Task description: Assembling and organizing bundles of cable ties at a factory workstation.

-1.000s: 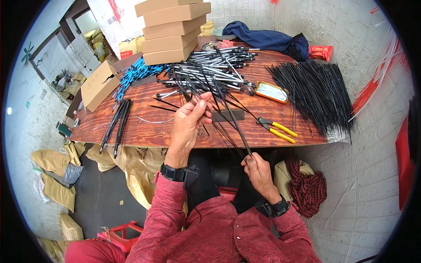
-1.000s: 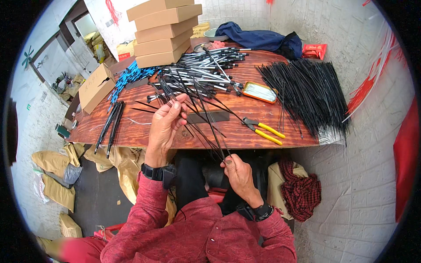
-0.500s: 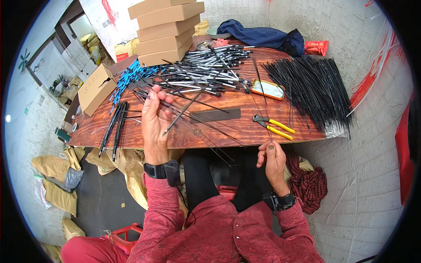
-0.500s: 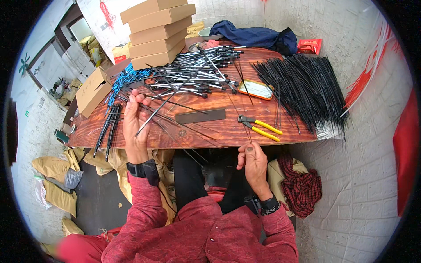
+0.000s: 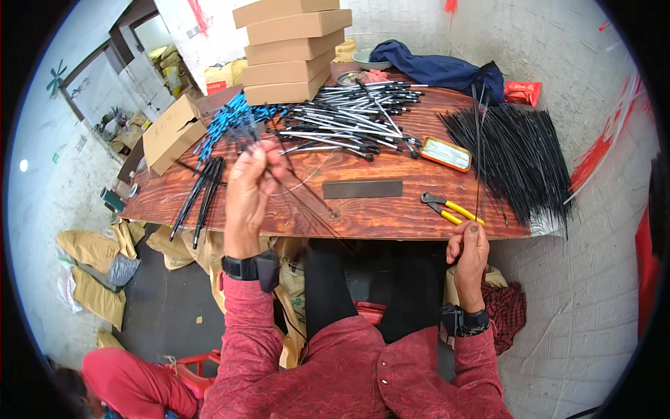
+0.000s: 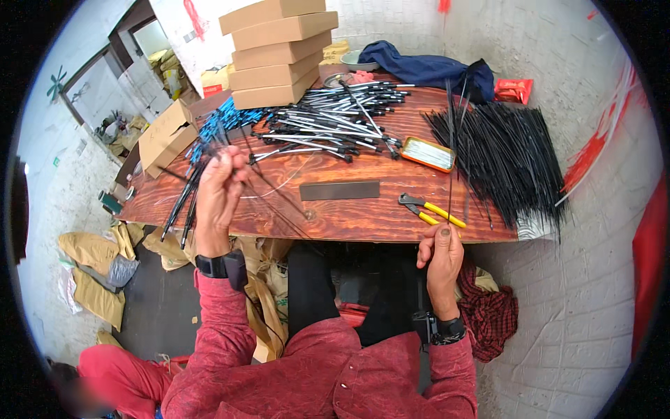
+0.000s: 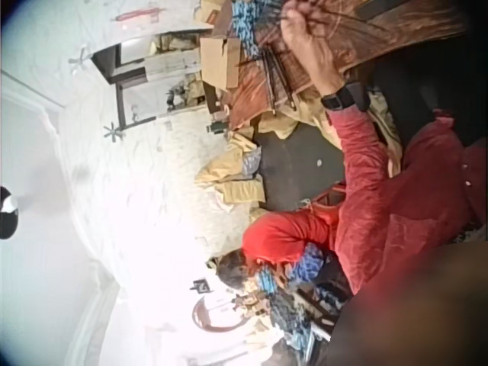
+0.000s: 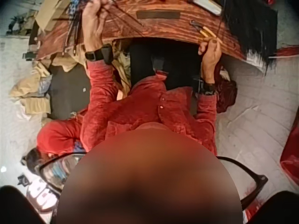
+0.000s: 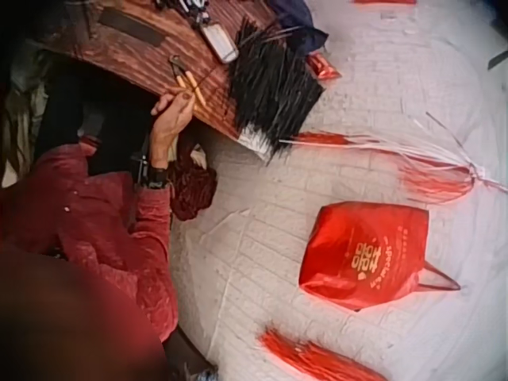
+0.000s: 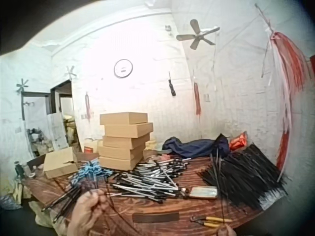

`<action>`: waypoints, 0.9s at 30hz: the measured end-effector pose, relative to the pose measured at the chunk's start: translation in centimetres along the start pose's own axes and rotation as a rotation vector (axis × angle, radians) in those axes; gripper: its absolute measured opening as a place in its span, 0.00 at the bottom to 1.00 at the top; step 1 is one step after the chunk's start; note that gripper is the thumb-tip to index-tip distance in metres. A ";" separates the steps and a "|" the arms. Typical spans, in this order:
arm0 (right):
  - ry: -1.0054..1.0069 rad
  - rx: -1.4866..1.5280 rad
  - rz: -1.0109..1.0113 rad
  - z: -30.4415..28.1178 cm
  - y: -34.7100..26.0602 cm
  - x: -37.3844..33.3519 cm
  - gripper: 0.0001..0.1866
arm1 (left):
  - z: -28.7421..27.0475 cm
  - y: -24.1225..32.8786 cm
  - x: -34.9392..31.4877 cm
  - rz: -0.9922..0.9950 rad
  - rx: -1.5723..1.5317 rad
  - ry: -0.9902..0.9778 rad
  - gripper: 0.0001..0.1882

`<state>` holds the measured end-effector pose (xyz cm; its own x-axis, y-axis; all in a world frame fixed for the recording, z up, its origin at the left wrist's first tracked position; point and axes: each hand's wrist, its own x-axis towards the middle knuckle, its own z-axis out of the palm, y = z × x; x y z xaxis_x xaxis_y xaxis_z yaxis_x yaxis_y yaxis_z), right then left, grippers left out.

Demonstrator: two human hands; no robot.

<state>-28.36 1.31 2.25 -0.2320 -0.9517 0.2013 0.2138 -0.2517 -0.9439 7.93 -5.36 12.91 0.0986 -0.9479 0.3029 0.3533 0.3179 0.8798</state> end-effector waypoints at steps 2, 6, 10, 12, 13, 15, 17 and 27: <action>-0.040 -0.004 0.011 0.3 -0.3 -0.1 0.20 | 1.1 -0.6 -0.2 -0.032 0.009 0.018 0.11; -0.144 -0.035 0.023 1.7 -0.6 -0.9 0.20 | 2.3 -1.5 -0.2 -0.031 -0.006 -0.084 0.12; -0.283 -0.122 -0.068 3.3 0.1 -2.0 0.22 | 4.3 -2.3 -0.9 -0.054 -0.011 -0.063 0.12; -0.308 -0.183 -0.113 4.3 -0.2 -2.3 0.22 | 5.0 -2.7 -1.1 -0.076 0.003 -0.060 0.12; -0.333 -0.244 -0.157 4.8 -0.3 -2.5 0.21 | 5.3 -2.8 -1.2 -0.087 0.012 -0.057 0.12; -0.355 -0.304 -0.197 5.3 -0.3 -2.7 0.21 | 5.9 -3.3 -1.4 -0.084 0.011 -0.066 0.13; -0.384 -0.452 -0.365 5.7 -0.1 -2.5 0.19 | 6.2 -3.7 -1.6 -0.073 0.007 -0.081 0.14; -0.463 -0.608 -0.467 5.8 1.0 -3.1 0.15 | 6.9 -4.0 -2.3 -0.068 0.004 -0.011 0.14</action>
<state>-21.98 2.97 2.21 0.2644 -0.7842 0.5613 -0.3767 -0.6198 -0.6885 -0.12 -4.32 11.20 0.0641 -0.9670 0.2464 0.3548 0.2529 0.9001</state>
